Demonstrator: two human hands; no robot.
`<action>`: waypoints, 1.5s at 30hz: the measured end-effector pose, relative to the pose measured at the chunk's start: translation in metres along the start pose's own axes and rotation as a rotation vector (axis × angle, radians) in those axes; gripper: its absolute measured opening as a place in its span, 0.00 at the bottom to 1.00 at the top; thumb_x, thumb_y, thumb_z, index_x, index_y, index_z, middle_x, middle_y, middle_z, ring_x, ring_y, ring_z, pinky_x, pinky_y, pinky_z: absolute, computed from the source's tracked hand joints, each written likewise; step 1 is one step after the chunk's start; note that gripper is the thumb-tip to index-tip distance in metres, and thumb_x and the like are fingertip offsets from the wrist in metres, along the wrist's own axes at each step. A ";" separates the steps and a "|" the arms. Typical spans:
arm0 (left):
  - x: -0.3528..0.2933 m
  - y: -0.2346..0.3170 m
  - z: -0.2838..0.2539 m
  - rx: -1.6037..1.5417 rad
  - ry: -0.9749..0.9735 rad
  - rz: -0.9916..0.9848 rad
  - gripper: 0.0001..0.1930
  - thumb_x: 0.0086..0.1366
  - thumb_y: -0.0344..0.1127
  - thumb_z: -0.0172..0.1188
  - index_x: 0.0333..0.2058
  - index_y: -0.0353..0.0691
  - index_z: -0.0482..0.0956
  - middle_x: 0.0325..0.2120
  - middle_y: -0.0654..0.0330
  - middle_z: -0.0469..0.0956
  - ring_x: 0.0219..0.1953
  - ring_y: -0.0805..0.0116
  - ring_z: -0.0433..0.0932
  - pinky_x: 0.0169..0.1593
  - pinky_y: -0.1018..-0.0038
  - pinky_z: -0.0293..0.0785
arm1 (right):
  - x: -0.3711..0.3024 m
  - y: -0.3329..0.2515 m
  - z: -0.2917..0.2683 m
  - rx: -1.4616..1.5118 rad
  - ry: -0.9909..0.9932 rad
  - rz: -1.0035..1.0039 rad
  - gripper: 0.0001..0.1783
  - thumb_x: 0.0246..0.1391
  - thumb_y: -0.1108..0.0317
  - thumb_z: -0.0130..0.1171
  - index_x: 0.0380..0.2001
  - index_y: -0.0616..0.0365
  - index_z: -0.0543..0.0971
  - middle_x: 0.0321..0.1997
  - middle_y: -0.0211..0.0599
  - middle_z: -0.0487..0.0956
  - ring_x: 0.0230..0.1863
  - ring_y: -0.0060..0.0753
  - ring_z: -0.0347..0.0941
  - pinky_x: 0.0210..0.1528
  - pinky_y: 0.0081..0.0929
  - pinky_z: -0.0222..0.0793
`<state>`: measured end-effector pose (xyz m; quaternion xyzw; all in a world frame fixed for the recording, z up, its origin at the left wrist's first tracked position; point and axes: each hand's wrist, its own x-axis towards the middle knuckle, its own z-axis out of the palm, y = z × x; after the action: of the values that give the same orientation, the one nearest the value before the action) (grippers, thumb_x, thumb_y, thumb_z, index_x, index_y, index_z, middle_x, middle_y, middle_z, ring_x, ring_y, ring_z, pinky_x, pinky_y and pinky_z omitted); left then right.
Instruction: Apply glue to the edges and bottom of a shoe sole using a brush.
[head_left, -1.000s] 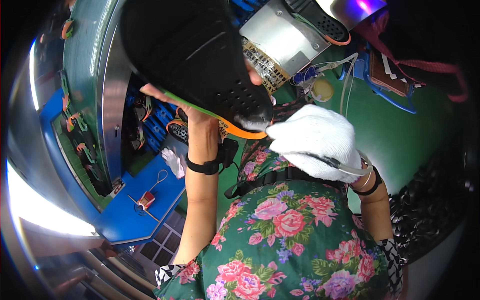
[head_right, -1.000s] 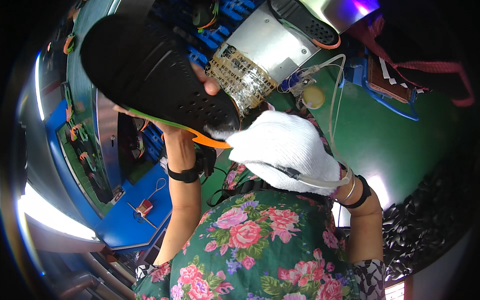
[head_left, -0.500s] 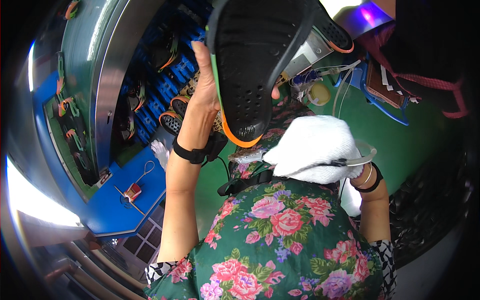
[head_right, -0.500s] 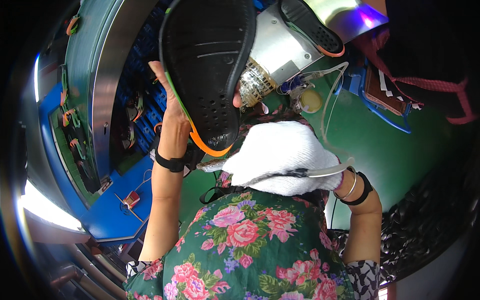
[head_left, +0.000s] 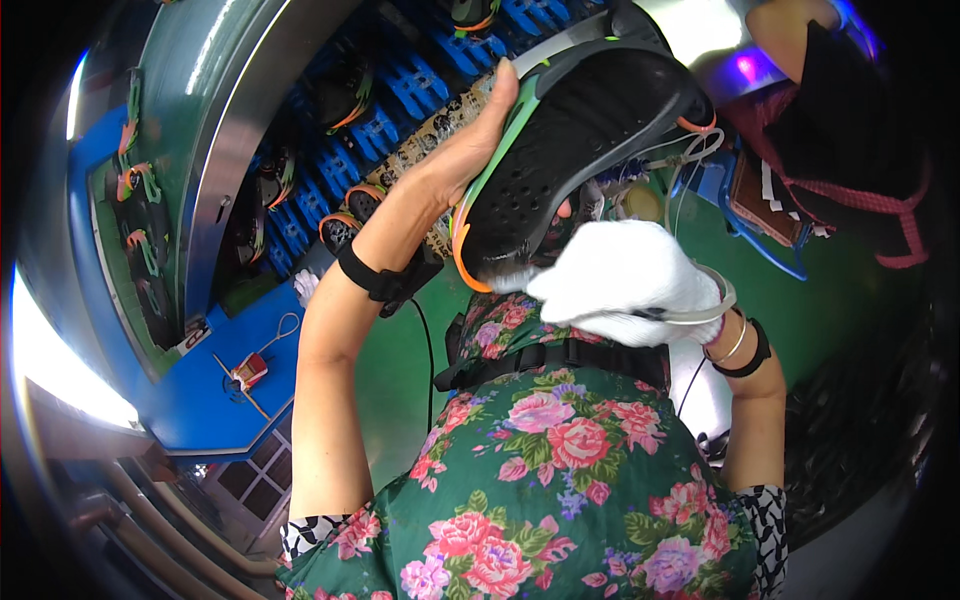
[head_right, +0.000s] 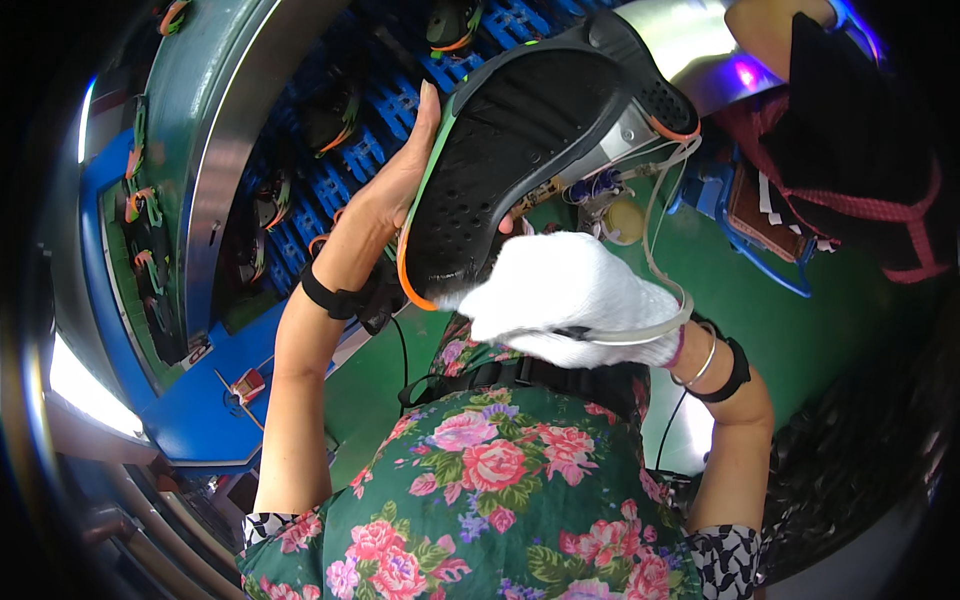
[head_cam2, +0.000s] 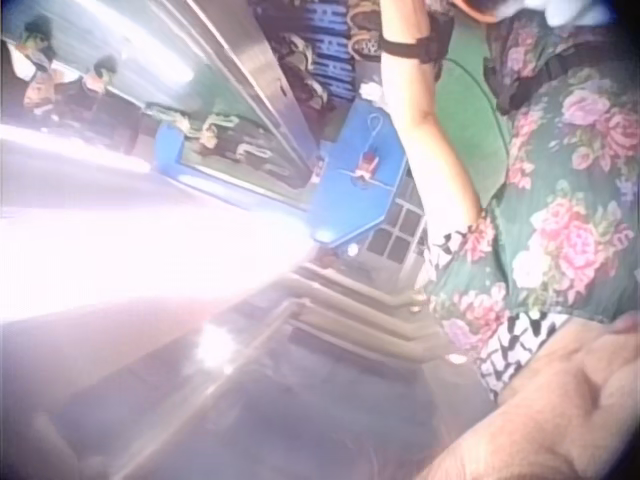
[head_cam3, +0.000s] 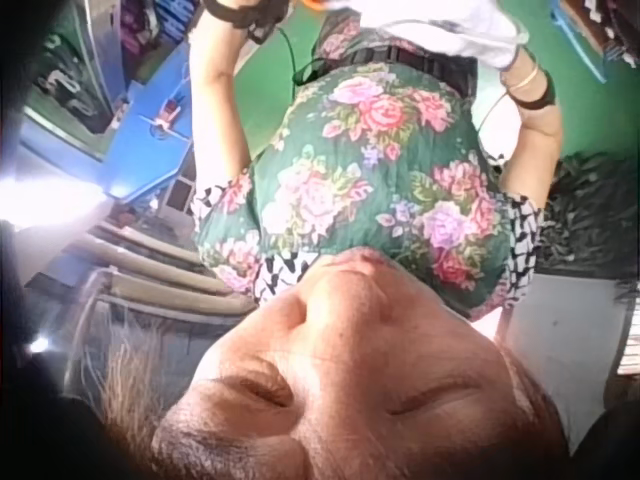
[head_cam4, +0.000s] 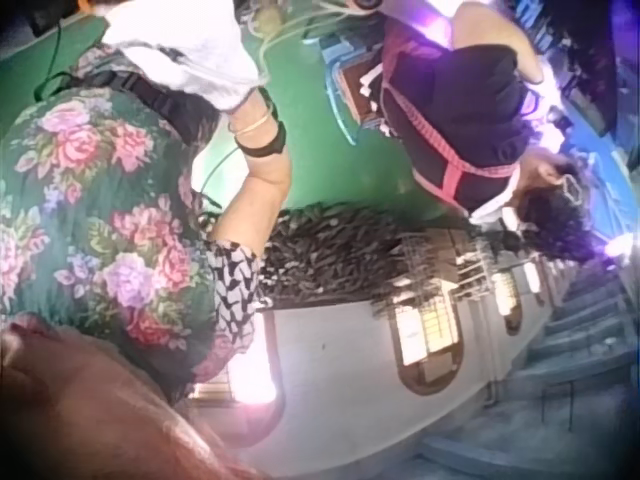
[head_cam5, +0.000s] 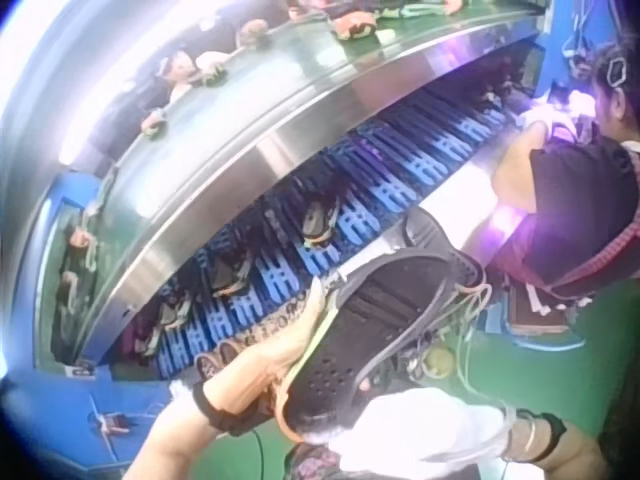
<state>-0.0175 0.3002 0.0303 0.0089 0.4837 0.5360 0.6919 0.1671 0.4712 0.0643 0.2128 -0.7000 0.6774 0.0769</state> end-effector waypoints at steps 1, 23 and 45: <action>-0.003 -0.001 -0.002 0.004 0.007 0.017 0.55 0.62 0.84 0.35 0.68 0.39 0.67 0.53 0.46 0.81 0.40 0.49 0.87 0.41 0.55 0.88 | 0.004 -0.004 -0.002 0.120 -0.015 0.044 0.10 0.46 0.74 0.74 0.35 0.55 0.89 0.40 0.36 0.88 0.37 0.38 0.83 0.43 0.32 0.77; -0.041 -0.056 0.044 -1.162 -0.321 0.455 0.43 0.70 0.66 0.50 0.68 0.34 0.64 0.66 0.35 0.66 0.63 0.38 0.73 0.67 0.43 0.70 | 0.021 -0.032 -0.024 -0.412 0.412 0.069 0.10 0.45 0.81 0.72 0.34 0.61 0.87 0.39 0.43 0.87 0.37 0.40 0.84 0.41 0.33 0.79; 0.002 -0.089 0.055 -1.152 -0.385 0.376 0.41 0.69 0.70 0.53 0.68 0.44 0.67 0.64 0.49 0.72 0.65 0.49 0.72 0.70 0.46 0.64 | 0.049 -0.045 -0.031 -0.480 0.376 -0.032 0.18 0.49 0.75 0.70 0.46 0.58 0.87 0.48 0.40 0.87 0.44 0.39 0.83 0.45 0.33 0.79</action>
<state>0.0848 0.2920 0.0111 -0.1838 -0.0254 0.8113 0.5544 0.1357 0.4927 0.1271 0.0703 -0.8100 0.5191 0.2637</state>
